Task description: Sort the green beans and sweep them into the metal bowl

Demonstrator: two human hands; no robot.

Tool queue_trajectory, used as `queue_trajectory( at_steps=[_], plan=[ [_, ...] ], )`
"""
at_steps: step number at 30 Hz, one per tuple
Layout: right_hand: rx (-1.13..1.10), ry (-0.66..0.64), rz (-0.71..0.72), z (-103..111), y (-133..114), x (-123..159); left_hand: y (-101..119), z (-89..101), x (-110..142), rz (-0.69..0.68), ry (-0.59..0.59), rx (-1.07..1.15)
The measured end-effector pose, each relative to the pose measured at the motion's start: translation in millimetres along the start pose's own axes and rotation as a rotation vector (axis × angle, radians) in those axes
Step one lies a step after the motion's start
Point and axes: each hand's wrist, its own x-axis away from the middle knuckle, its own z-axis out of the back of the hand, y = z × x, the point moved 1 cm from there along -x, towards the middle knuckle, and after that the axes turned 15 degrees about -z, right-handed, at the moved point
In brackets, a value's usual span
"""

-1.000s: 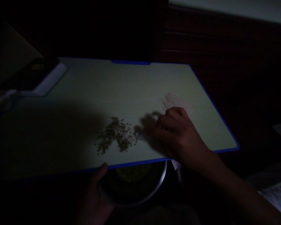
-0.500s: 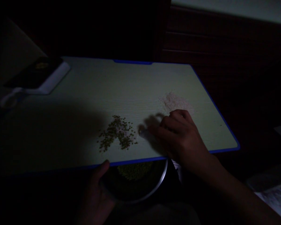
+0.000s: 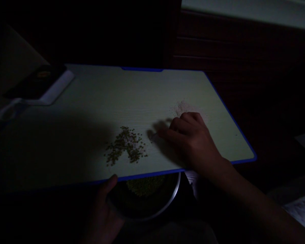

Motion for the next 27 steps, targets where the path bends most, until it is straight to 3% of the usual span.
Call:
queue_trajectory(
  at_steps=[5, 18, 27],
  plan=[
    [-0.045, -0.087, 0.084, 3.5, -2.6, 1.7, 3.7, -7.2, 7.5, -0.028, 0.115, 0.011],
    [-0.112, -0.053, 0.039, 5.8, -8.3, 24.9, 5.3, -9.5, 8.3, -0.006, -0.009, 0.028],
    [-0.119, -0.059, 0.048, 5.2, -15.9, 30.0, 3.8, -9.2, 8.9, -0.035, 0.048, 0.045]
  ],
)
